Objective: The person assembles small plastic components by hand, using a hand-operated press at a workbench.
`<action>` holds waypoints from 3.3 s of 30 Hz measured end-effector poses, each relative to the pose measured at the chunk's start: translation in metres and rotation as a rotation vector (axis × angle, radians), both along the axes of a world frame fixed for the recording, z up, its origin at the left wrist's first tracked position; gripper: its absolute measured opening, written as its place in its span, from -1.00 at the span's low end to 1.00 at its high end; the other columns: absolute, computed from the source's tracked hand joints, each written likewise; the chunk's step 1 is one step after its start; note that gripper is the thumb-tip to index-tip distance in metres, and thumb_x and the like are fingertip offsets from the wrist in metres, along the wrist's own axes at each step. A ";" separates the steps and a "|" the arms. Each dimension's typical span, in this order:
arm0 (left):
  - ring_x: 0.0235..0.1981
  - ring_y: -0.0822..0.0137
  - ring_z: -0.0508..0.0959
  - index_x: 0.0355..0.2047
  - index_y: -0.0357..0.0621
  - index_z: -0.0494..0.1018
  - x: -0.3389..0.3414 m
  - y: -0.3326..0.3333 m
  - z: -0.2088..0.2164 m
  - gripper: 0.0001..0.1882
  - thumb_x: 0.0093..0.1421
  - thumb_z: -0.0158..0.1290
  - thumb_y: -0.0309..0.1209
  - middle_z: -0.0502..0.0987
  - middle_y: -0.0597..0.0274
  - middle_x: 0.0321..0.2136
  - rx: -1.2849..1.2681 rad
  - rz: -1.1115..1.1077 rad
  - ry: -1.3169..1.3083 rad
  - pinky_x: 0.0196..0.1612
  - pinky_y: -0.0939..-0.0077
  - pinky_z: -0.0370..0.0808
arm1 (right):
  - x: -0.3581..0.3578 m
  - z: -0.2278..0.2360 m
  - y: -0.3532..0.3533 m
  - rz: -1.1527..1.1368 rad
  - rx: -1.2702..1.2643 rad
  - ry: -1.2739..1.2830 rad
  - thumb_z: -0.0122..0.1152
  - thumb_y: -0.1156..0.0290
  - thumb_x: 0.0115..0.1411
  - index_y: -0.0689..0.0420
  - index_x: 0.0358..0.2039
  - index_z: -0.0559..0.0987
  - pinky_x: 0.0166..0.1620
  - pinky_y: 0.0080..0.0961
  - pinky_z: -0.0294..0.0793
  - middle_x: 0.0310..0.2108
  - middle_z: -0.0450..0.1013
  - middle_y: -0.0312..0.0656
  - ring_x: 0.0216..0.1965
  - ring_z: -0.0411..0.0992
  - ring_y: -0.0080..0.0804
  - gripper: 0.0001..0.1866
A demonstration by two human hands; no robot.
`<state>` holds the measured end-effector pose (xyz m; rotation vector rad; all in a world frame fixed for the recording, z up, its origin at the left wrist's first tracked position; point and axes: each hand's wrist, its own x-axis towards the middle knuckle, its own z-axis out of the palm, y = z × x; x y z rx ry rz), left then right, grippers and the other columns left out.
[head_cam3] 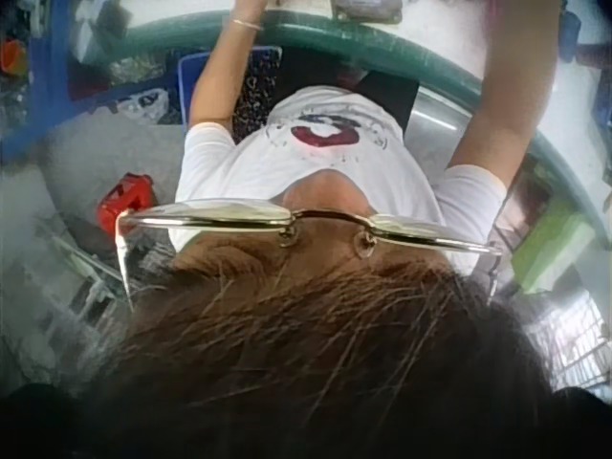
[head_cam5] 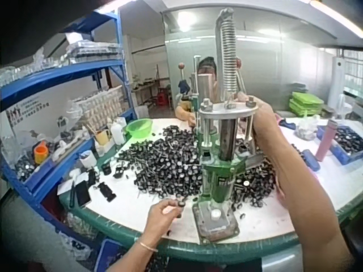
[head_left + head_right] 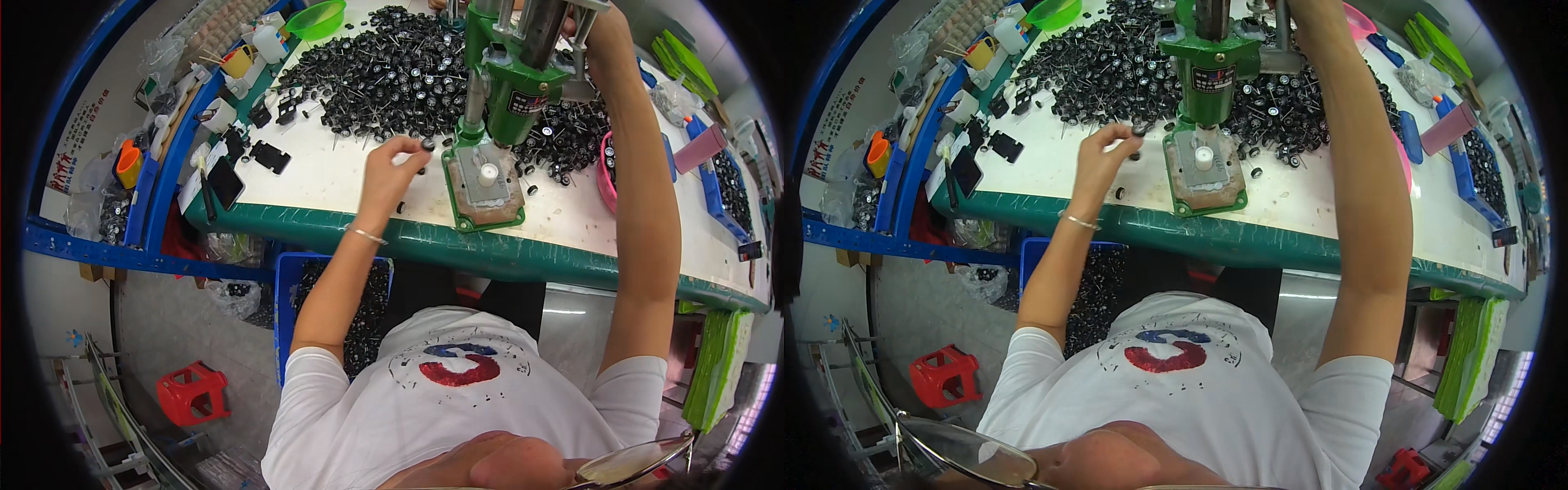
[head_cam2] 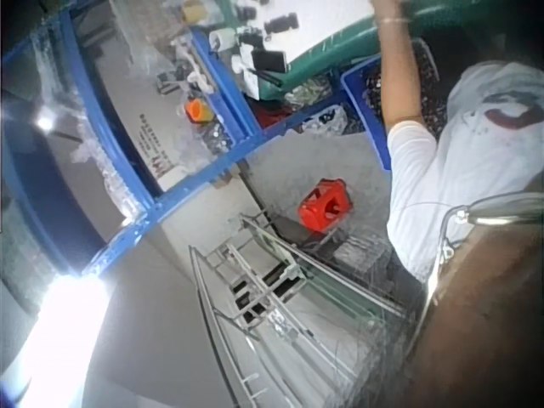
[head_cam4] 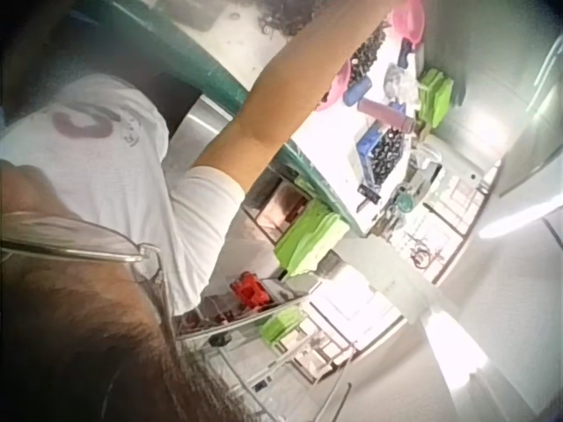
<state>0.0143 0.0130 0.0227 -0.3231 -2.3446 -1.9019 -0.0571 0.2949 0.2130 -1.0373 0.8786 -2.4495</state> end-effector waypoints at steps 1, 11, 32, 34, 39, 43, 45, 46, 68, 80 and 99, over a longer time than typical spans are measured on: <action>-0.32 0.27 0.55 -0.46 -0.21 0.53 0.000 -0.019 -0.013 -0.86 -0.03 0.20 -0.42 0.58 0.19 -0.35 -0.140 0.064 0.079 -0.23 0.40 0.46 | 0.022 0.003 -0.014 -0.605 0.302 -0.006 0.05 0.19 0.30 0.12 -0.30 0.53 -0.52 -0.71 0.21 -0.55 0.36 -0.44 -0.56 0.27 -0.72 -0.75; -0.48 0.22 0.51 -0.45 -0.13 0.45 0.054 -0.030 -0.031 -0.89 0.07 0.17 -0.43 0.48 0.24 -0.53 -0.618 0.102 0.442 -0.45 0.39 0.44 | 0.093 -0.059 0.100 -1.346 0.933 -0.014 0.10 0.12 0.29 0.13 -0.14 0.57 -0.46 -0.71 0.21 -0.46 0.36 -0.42 -0.51 0.28 -0.72 -0.66; -0.36 0.17 0.53 -0.39 -0.14 0.59 -0.016 -0.030 -0.018 -0.80 0.02 0.23 -0.30 0.55 0.22 -0.46 -0.608 0.125 0.293 -0.26 0.33 0.43 | 0.184 -0.118 0.160 -1.156 1.916 0.184 0.25 0.46 0.06 0.23 -0.32 0.54 -0.24 -0.43 0.40 -0.32 0.39 -0.18 -0.32 0.44 -0.26 -0.83; -0.36 0.18 0.52 -0.39 -0.14 0.59 -0.036 -0.018 -0.030 -0.79 0.00 0.24 -0.30 0.54 0.22 -0.48 -0.673 0.144 0.315 -0.25 0.32 0.42 | 0.185 -0.118 0.159 -1.209 1.899 0.205 0.26 0.45 0.06 0.22 -0.33 0.55 -0.25 -0.43 0.40 -0.33 0.40 -0.18 -0.34 0.44 -0.27 -0.83; -0.41 0.24 0.48 -0.45 -0.15 0.59 -0.042 -0.013 -0.032 -0.79 -0.05 0.27 -0.30 0.47 0.24 -0.54 -0.586 0.214 0.292 -0.30 0.37 0.43 | 0.176 -0.124 0.163 -1.392 1.792 0.494 0.23 0.44 0.11 0.22 -0.34 0.55 -0.27 -0.45 0.40 -0.36 0.41 -0.18 -0.37 0.44 -0.28 -0.86; -0.42 0.43 0.51 -0.35 -0.20 0.57 -0.031 -0.018 -0.029 -0.79 0.05 0.25 -0.35 0.55 0.29 -0.44 -0.225 0.166 0.195 -0.36 0.57 0.45 | 0.162 -0.122 0.134 -1.339 1.671 0.372 0.21 0.42 0.15 0.19 -0.34 0.55 -0.28 -0.41 0.40 -0.37 0.43 -0.19 -0.36 0.44 -0.23 -0.88; -0.42 0.47 0.58 -0.28 -0.29 0.54 -0.019 -0.016 -0.018 -0.79 0.17 0.19 -0.38 0.60 0.24 -0.39 0.014 0.092 -0.029 -0.36 0.67 0.46 | 0.152 -0.130 0.125 -1.341 1.705 0.507 0.20 0.41 0.16 0.17 -0.33 0.56 -0.28 -0.40 0.40 -0.36 0.42 -0.19 -0.36 0.44 -0.24 -0.88; -0.42 0.44 0.61 -0.30 -0.31 0.53 -0.014 -0.020 -0.019 -0.80 0.18 0.18 -0.38 0.60 0.22 -0.43 0.065 0.104 -0.055 -0.36 0.67 0.47 | 0.147 -0.135 0.126 -1.366 1.723 0.513 0.19 0.40 0.16 0.16 -0.33 0.56 -0.28 -0.40 0.40 -0.36 0.42 -0.19 -0.35 0.44 -0.24 -0.88; -0.40 0.49 0.56 -0.20 -0.30 0.55 0.018 -0.009 -0.042 -0.80 0.16 0.16 -0.52 0.60 0.27 -0.38 0.210 0.058 -0.217 -0.31 0.66 0.46 | 0.180 -0.127 0.164 -1.309 1.587 0.188 0.28 0.52 0.06 0.17 -0.29 0.60 -0.28 -0.53 0.40 -0.36 0.40 -0.24 -0.38 0.41 -0.48 -0.83; -0.33 0.54 0.53 -0.24 -0.31 0.55 0.030 0.034 -0.016 -0.83 0.13 0.16 -0.59 0.59 0.30 -0.36 0.382 -0.080 -0.169 -0.18 0.68 0.48 | 0.106 -0.163 -0.015 -0.745 1.019 -0.008 0.29 0.37 0.14 0.17 -0.16 0.60 -0.14 -0.62 0.42 -0.32 0.51 -0.35 -0.28 0.43 -0.63 -0.74; -0.35 0.57 0.46 -0.35 -0.28 0.58 0.019 0.070 -0.007 -0.89 0.09 0.21 -0.54 0.53 0.35 -0.40 0.312 -0.218 0.009 -0.24 0.68 0.40 | 0.108 -0.155 -0.004 -0.970 1.236 0.397 0.25 0.31 0.14 0.08 -0.01 0.55 -0.14 -0.44 0.44 -0.20 0.42 -0.16 -0.23 0.45 -0.34 -0.61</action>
